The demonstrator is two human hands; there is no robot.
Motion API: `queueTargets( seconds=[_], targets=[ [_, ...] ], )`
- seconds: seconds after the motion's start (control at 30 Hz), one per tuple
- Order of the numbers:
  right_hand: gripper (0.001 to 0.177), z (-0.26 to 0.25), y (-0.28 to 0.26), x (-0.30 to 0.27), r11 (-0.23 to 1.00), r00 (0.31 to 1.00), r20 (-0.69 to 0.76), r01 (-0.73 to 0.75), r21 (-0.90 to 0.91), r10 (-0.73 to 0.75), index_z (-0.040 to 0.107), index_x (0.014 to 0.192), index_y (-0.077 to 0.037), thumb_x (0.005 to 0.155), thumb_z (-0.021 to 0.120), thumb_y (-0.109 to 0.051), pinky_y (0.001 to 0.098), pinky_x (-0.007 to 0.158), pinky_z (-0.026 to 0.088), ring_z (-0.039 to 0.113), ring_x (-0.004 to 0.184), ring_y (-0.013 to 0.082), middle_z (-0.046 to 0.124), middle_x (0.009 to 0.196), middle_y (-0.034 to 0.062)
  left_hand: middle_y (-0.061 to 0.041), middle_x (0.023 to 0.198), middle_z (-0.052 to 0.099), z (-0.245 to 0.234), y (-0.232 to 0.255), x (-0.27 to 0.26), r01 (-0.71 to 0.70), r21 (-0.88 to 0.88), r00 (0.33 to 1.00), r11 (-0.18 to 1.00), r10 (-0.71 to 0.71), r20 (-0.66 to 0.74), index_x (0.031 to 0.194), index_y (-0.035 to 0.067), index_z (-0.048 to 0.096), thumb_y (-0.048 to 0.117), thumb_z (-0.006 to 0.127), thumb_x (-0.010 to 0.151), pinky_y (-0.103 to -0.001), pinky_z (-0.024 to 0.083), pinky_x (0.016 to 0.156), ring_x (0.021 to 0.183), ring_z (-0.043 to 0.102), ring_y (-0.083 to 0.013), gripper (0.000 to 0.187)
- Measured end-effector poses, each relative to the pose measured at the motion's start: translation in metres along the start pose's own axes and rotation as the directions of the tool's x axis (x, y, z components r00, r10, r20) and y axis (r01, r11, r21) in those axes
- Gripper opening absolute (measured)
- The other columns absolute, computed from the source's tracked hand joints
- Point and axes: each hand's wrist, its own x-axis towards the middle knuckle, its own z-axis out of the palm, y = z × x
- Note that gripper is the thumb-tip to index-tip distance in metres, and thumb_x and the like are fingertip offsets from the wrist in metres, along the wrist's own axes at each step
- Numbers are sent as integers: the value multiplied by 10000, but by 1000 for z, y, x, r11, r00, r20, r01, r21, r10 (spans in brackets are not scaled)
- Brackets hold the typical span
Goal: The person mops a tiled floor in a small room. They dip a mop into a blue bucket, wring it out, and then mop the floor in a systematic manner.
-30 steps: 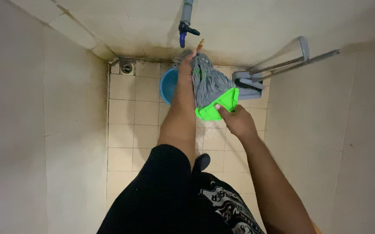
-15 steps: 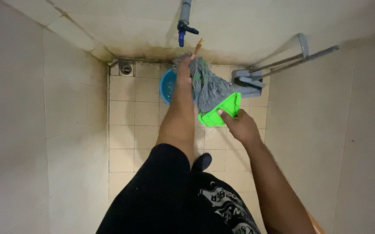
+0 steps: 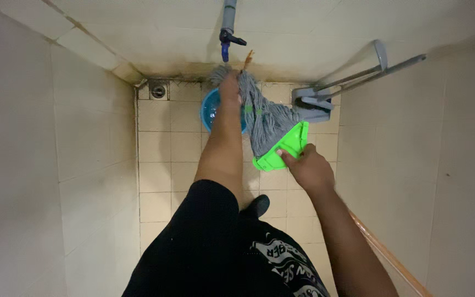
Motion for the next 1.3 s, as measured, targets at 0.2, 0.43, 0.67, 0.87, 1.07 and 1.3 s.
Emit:
queueTargets(
  seconds=[0.2,0.43,0.67,0.87,1.07,1.3],
  targets=[
    [834,-5,-11,-9,997,998,55,-15,-79,20,548,1222,-2,839,600,-741,543,871,546,697,1032,441,719,1068,262,-186,1149,689,-13,-10,-4,59,354,974,933,24,-224,1159,-123,693,233,670,952,-406,487,812,940,578,-267,412],
    [862,2,-15,1,998,999,30,37,-43,-35,550,1199,34,833,604,-745,529,859,553,704,1011,443,724,1040,272,-137,1465,467,3,28,-39,200,421,977,885,-146,-158,1475,2,470,341,657,989,-404,404,1010,1257,481,-249,621],
    [865,15,-50,40,994,994,34,105,23,-105,545,1199,53,851,593,-737,531,862,561,714,1013,441,719,1055,295,-225,1485,486,7,64,-72,330,621,941,711,-198,-274,1502,-11,447,466,618,971,-493,349,1087,1322,433,-372,734],
    [889,20,-85,70,985,985,-38,167,46,-166,485,1263,66,876,610,-725,546,878,539,677,1061,459,693,1115,310,-277,1302,671,-30,85,-46,-120,911,992,394,17,124,1424,-10,563,377,540,1019,-498,510,1040,1166,656,-403,561],
    [869,31,-97,89,987,989,32,149,-64,-147,406,1351,9,872,613,-686,522,886,558,697,1067,421,695,1134,281,-259,1408,562,28,153,-119,-585,761,555,-281,546,628,1485,12,439,167,698,924,-525,449,1104,1288,556,-451,638],
    [772,52,-100,110,964,979,71,200,-177,-190,423,1335,-17,901,635,-620,508,914,547,703,1062,416,716,1122,258,-113,1358,610,101,175,-158,-580,291,333,-761,104,937,1436,98,555,113,640,927,-491,423,1082,1276,571,-316,516]
  ],
)
